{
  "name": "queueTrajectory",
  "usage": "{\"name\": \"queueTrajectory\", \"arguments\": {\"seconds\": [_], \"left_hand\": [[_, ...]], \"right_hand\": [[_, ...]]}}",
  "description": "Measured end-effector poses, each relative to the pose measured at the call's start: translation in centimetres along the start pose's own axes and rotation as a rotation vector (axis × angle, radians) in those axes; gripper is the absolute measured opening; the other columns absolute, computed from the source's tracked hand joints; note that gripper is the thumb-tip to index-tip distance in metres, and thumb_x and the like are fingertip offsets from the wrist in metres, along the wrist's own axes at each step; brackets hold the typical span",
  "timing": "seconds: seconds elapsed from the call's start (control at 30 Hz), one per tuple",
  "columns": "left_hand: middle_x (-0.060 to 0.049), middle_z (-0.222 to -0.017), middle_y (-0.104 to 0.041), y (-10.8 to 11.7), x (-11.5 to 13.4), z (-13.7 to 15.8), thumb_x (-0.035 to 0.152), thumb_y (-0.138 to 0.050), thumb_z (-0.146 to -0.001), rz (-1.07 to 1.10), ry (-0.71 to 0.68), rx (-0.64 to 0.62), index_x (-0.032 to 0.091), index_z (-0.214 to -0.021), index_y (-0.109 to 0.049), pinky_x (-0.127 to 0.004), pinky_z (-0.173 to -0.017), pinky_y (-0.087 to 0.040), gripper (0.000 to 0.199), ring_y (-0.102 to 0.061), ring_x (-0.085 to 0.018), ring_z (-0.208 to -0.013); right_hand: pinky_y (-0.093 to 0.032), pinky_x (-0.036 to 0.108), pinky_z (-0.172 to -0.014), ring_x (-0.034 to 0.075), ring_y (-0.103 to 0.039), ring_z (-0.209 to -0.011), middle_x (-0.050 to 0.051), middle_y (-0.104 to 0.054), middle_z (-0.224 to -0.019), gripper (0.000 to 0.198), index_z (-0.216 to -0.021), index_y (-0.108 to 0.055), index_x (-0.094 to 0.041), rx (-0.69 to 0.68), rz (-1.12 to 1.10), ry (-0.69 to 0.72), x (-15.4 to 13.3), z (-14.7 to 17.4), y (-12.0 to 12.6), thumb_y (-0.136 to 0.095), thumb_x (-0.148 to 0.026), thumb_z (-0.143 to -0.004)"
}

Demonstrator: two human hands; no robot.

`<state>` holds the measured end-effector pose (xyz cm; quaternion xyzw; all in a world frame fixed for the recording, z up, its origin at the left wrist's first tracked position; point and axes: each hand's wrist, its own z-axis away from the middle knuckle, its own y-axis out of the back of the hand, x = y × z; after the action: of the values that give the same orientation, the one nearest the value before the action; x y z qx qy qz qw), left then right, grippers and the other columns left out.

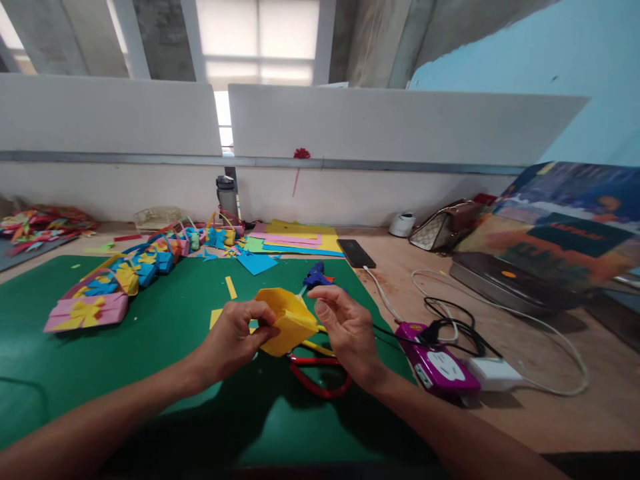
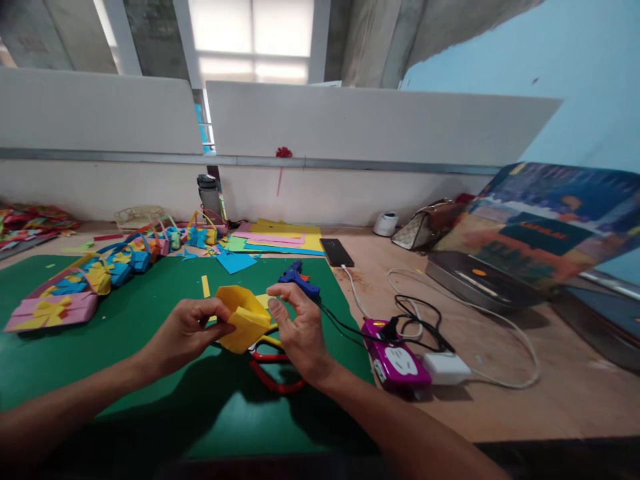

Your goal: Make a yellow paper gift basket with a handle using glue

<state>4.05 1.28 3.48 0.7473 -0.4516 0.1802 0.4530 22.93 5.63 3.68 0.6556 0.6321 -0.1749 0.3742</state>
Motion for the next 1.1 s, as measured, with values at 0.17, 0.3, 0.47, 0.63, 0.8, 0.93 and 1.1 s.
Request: {"name": "queueTrajectory", "arguments": {"seconds": [0.17,0.3,0.47,0.63,0.8,0.93,1.1], "left_hand": [[0.0,-0.065,-0.063,-0.2,0.2,0.5,0.016,-0.056,-0.08,-0.121,-0.165,0.035,0.016,-0.071,-0.061,-0.02,-0.054,-0.043,0.01,-0.056,-0.01,-0.058],[-0.001,-0.067,-0.064,-0.5,0.5,0.7,0.015,-0.053,-0.084,-0.206,-0.283,0.055,0.016,-0.073,-0.06,-0.022,-0.057,-0.043,0.013,-0.055,-0.012,-0.062],[-0.003,-0.067,-0.064,-0.9,0.8,0.8,0.017,-0.05,-0.087,-0.298,-0.369,0.077,0.015,-0.07,-0.061,-0.024,-0.06,-0.044,0.02,-0.055,-0.012,-0.063],[-0.003,-0.067,-0.064,-0.9,1.1,1.0,0.017,-0.049,-0.088,-0.348,-0.363,0.059,0.016,-0.071,-0.062,-0.024,-0.062,-0.044,0.021,-0.055,-0.013,-0.064],[-0.003,-0.069,-0.065,-0.8,1.1,1.0,0.017,-0.049,-0.088,-0.352,-0.355,0.048,0.016,-0.073,-0.062,-0.025,-0.062,-0.044,0.02,-0.056,-0.014,-0.065],[-0.003,-0.07,-0.065,-0.8,0.7,1.0,0.015,-0.049,-0.087,-0.359,-0.341,0.052,0.016,-0.073,-0.061,-0.025,-0.063,-0.045,0.019,-0.057,-0.014,-0.067],[-0.004,-0.069,-0.065,-0.9,0.1,0.9,0.018,-0.048,-0.087,-0.371,-0.336,0.083,0.016,-0.071,-0.061,-0.024,-0.059,-0.046,0.021,-0.057,-0.013,-0.064]], "right_hand": [[-0.046,0.038,-0.086,0.02,-0.058,-0.098,0.006,-0.062,-0.099,0.008,-0.085,-0.062,-0.021,-0.065,0.12,0.25,-0.7,0.2,0.1,-0.055,-0.021,-0.083],[-0.045,0.043,-0.089,0.022,-0.055,-0.103,0.007,-0.062,-0.099,0.009,-0.087,-0.061,-0.021,-0.079,0.152,0.364,-1.1,0.4,0.1,-0.059,-0.016,-0.08],[-0.046,0.045,-0.088,0.022,-0.055,-0.103,0.007,-0.061,-0.1,0.016,-0.089,-0.06,-0.021,-0.077,0.194,0.427,-1.5,0.5,0.1,-0.059,-0.01,-0.078],[-0.046,0.046,-0.088,0.023,-0.055,-0.104,0.006,-0.06,-0.098,0.015,-0.084,-0.06,-0.022,-0.075,0.204,0.456,-1.6,0.5,0.2,-0.06,-0.008,-0.078],[-0.045,0.047,-0.087,0.024,-0.054,-0.104,0.006,-0.06,-0.097,0.015,-0.083,-0.058,-0.022,-0.079,0.233,0.491,-1.7,0.4,0.4,-0.058,-0.008,-0.078],[-0.043,0.047,-0.086,0.023,-0.055,-0.099,0.005,-0.059,-0.091,0.015,-0.082,-0.054,-0.021,-0.081,0.264,0.519,-2.0,0.3,0.5,-0.054,-0.006,-0.08],[-0.045,0.041,-0.082,0.018,-0.056,-0.086,0.003,-0.056,-0.08,0.017,-0.076,-0.046,-0.021,-0.002,0.262,0.439,-2.0,-0.2,1.0,-0.045,-0.006,-0.083]]}}
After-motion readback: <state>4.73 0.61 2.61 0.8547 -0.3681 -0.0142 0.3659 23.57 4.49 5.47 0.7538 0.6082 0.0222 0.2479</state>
